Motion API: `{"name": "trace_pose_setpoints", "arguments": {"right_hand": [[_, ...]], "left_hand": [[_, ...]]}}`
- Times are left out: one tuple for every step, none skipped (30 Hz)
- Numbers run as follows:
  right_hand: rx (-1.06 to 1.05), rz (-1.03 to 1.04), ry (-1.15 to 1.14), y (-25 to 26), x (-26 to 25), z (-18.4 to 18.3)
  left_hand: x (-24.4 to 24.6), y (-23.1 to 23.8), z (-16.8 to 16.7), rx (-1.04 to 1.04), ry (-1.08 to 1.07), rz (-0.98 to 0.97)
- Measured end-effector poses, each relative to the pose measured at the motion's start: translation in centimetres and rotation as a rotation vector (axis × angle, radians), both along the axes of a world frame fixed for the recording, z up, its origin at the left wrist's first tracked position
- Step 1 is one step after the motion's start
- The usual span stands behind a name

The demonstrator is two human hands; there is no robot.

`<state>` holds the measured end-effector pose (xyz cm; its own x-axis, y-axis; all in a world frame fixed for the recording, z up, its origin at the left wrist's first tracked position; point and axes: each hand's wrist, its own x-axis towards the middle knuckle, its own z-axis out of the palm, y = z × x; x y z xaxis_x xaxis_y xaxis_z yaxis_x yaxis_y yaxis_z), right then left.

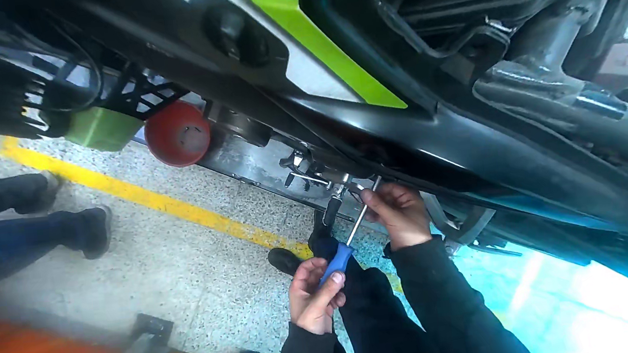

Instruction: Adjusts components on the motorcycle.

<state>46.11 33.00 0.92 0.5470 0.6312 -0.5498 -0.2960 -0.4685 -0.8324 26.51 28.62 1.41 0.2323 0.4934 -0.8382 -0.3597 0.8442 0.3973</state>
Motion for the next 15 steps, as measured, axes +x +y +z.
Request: {"name": "trace_pose_setpoints", "arguments": {"right_hand": [[0.031,0.035,0.112,-0.4,0.2,0.1],[0.074,0.06,0.232,-0.7,0.5,0.0],[0.099,0.054,0.307,-1.0,0.7,-0.1],[0.106,0.015,0.325,-1.2,0.6,-0.3],[0.108,-0.042,0.313,-1.2,0.5,-0.6],[0.111,-0.096,0.279,-1.1,0.2,-0.8],[0.114,-0.148,0.239,-0.9,-0.1,-1.1],[0.114,-0.197,0.199,-0.7,-0.4,-1.3],[0.11,-0.233,0.169,-0.4,-0.8,-1.5],[0.108,-0.243,0.161,-0.3,-1.1,-1.5],[0.115,-0.215,0.185,-0.4,-1.2,-1.4],[0.135,-0.144,0.238,-0.6,-0.9,-1.2],[0.164,-0.054,0.295,-0.7,-0.5,-1.0],[0.171,0.007,0.326,-0.7,-0.2,-0.7],[0.149,0.015,0.319,-0.5,0.0,-0.3]], "left_hand": [[-0.1,0.4,0.3,-0.05,0.008,-0.003],[-0.1,0.9,0.6,-0.109,0.02,-0.034],[0.0,1.4,0.8,-0.165,0.039,-0.085],[0.1,1.7,0.9,-0.2,0.05,-0.135],[0.2,1.8,0.9,-0.194,0.048,-0.184],[0.1,1.7,0.9,-0.156,0.045,-0.219],[0.0,1.4,0.7,-0.096,0.032,-0.213],[-0.2,1.1,0.5,-0.037,0.016,-0.183],[-0.4,0.8,0.4,0.001,0.005,-0.147],[-0.4,0.7,0.4,0.018,0.015,-0.118],[-0.3,0.6,0.5,0.007,0.028,-0.1],[-0.2,0.8,0.7,-0.031,0.044,-0.102],[0.1,1.1,0.9,-0.076,0.06,-0.129],[0.3,1.4,0.9,-0.102,0.067,-0.169],[0.3,1.5,0.8,-0.094,0.057,-0.211]]}}
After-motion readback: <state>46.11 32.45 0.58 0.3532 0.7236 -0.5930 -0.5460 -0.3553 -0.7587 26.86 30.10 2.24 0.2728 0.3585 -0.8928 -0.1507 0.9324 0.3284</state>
